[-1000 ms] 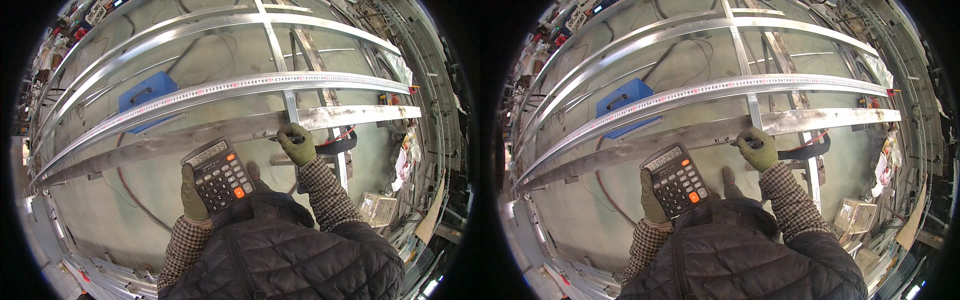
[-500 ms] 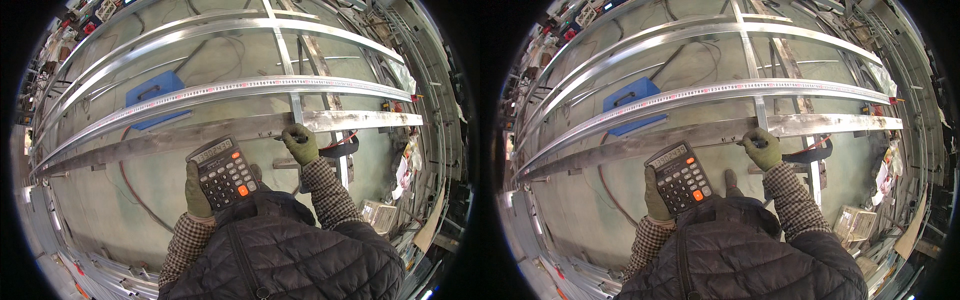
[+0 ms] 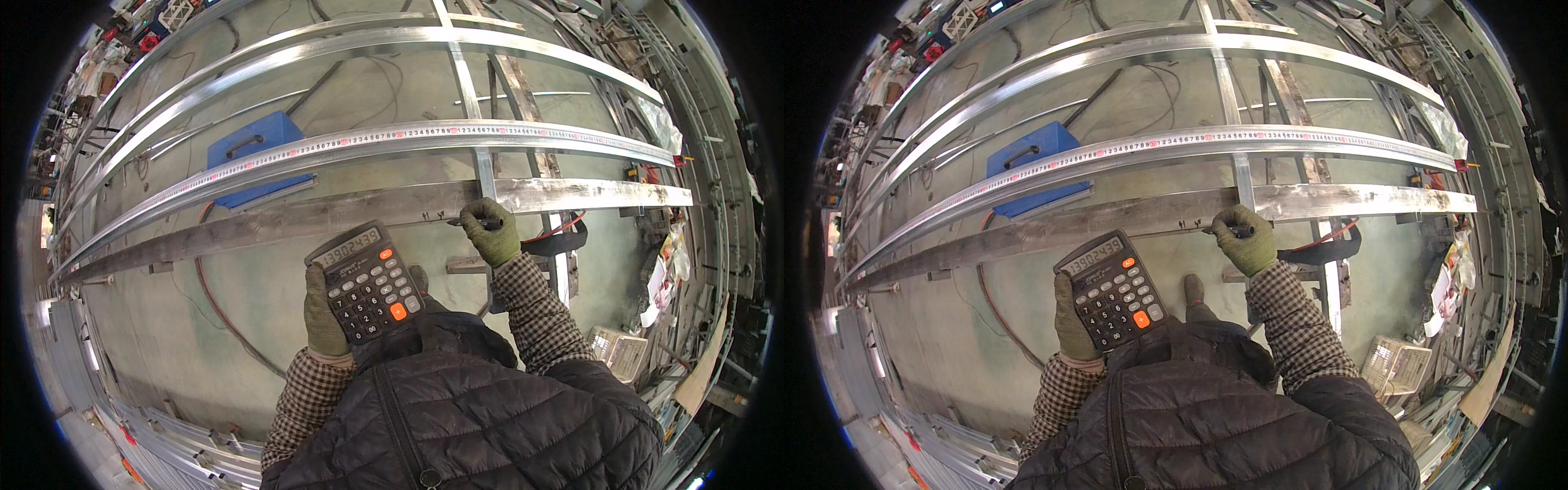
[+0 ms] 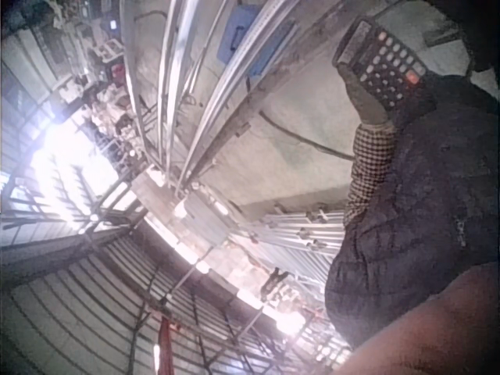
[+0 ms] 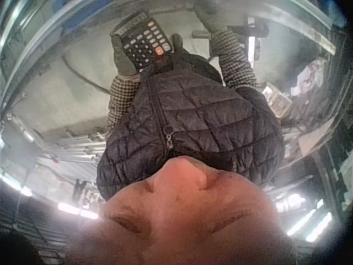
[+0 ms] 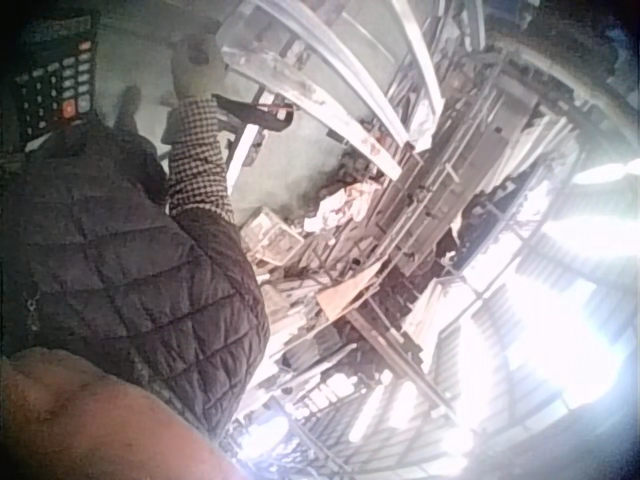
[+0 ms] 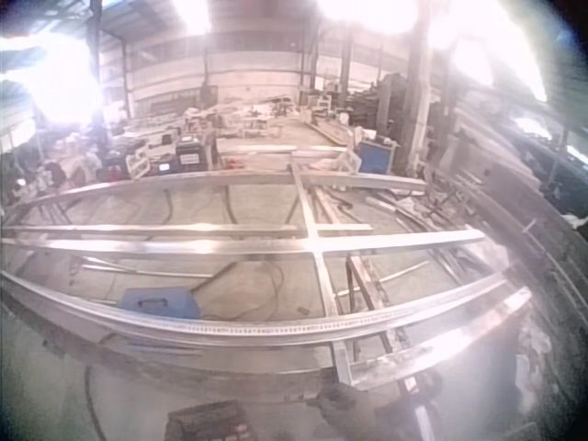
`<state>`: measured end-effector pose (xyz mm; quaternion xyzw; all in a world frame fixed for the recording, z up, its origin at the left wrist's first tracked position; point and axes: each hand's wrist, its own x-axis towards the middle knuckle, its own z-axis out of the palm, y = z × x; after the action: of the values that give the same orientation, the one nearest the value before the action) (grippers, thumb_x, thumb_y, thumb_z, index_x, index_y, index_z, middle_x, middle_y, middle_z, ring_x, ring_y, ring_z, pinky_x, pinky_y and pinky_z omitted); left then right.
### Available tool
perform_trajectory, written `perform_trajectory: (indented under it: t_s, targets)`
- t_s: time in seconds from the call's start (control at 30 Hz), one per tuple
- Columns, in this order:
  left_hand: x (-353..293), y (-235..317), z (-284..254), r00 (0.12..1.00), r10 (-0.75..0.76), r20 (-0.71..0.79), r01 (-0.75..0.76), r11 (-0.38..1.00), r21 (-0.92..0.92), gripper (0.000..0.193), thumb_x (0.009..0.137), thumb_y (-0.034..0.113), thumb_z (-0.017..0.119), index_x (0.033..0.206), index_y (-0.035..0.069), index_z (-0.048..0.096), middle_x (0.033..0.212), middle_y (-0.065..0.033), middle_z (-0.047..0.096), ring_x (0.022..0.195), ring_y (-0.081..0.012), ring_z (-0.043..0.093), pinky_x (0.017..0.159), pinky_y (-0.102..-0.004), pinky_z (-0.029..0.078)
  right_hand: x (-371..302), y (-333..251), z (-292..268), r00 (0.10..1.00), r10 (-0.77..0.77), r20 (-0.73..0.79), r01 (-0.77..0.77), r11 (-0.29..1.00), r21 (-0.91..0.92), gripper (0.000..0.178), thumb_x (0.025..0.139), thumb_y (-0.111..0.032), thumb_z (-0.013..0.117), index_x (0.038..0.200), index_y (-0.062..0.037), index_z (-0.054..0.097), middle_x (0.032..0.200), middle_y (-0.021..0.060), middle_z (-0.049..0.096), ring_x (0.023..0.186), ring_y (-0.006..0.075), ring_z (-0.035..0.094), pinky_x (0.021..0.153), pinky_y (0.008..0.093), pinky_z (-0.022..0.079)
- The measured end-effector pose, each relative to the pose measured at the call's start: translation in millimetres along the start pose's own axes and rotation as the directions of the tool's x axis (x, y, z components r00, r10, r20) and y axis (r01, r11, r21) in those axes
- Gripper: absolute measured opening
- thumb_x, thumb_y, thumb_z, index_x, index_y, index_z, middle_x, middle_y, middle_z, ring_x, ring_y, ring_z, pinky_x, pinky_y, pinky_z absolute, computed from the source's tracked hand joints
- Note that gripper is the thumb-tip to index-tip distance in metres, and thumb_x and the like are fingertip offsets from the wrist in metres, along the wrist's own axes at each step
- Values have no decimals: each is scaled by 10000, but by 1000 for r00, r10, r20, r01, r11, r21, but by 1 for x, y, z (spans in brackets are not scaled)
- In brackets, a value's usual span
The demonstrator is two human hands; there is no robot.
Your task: The person measures a long metal frame with a tape measure, records the measurement, uses a calculator to compute a value, and marks the frame with a marker. The person repeats the process on a second metal frame.
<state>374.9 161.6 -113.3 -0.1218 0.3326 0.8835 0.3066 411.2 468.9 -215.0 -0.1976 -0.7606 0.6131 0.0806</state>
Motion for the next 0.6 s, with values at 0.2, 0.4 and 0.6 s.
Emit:
perform_trajectory:
  t_s: [0.2, 0.4, 0.6]
  targets:
    - [-2, -1, 0, 1000, 3, -22, -2, 999, 36, 709, 1090, 614, 518, 1449, 6, 582, 1322, -199, 719, 1113, -309, 760, 925, -436, 672, 1, 1, 1, 1000, 18, -2, -18, 999, 32, 78, 997, -85, 750, 1021, -16, 721, 918, 57, 775, 812, 104, 724, 715, 272, 591]
    - [-2, -1, -3, 997, 36, -67, -29, 995, 96, 684, 1106, 598, 494, 1448, 13, 585, 1312, -187, 721, 1104, -293, 762, 919, -425, 674, 1, 1, 1, 1000, 17, -6, -16, 1000, 25, 86, 995, -95, 761, 1012, -19, 726, 913, 51, 775, 806, 100, 721, 719, 267, 593]
    - [-3, 0, -6, 996, 45, -80, -36, 994, 107, 668, 1112, 591, 486, 1447, 22, 589, 1309, -184, 722, 1099, -290, 762, 917, -422, 674, 1, 2, 2, 1000, 15, -9, -15, 1000, 28, 82, 990, -91, 765, 1008, -19, 729, 910, 49, 778, 803, 99, 721, 719, 267, 593]
